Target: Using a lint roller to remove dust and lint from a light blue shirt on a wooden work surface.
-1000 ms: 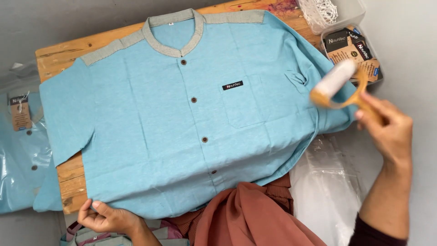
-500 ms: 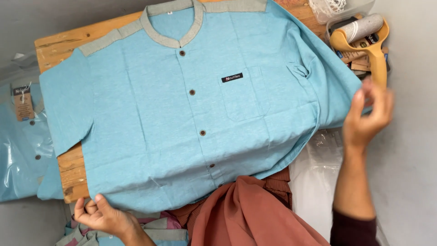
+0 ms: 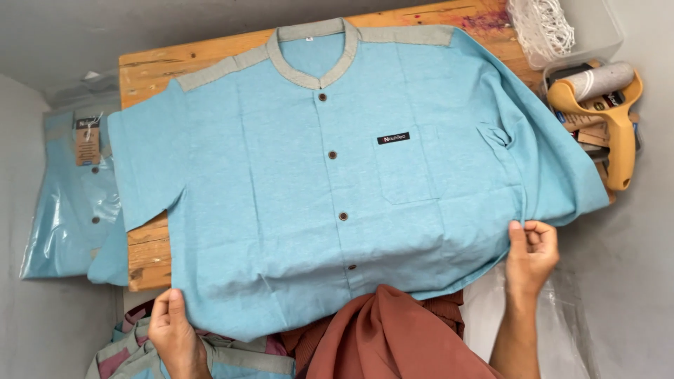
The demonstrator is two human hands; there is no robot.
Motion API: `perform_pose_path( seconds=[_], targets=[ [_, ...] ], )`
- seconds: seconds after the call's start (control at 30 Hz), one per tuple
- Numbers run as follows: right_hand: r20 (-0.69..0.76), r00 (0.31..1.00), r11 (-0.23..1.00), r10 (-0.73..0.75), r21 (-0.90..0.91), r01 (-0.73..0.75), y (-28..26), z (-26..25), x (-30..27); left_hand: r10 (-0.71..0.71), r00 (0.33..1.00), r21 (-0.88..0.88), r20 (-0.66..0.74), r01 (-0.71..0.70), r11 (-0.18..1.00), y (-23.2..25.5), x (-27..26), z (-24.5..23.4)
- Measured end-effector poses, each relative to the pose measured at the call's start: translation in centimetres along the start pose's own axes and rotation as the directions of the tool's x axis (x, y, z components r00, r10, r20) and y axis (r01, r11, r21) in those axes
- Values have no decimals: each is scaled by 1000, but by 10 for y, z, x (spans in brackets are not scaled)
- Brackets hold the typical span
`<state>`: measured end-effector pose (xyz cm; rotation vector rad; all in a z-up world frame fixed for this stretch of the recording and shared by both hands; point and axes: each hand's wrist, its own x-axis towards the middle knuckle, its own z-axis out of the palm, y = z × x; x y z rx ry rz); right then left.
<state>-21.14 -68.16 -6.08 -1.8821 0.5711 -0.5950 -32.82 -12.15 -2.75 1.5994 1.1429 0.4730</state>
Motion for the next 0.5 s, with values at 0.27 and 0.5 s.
perform_pose_path(
  seconds=[0.27, 0.5],
  targets=[
    [141, 989, 930, 39, 356, -87, -22, -36, 49, 297, 955, -248, 20, -283, 927, 6, 42, -23],
    [40, 931, 838, -362, 452, 306, -120, 50, 162, 611, 789, -371, 61, -550, 748, 181, 103, 41]
  ],
)
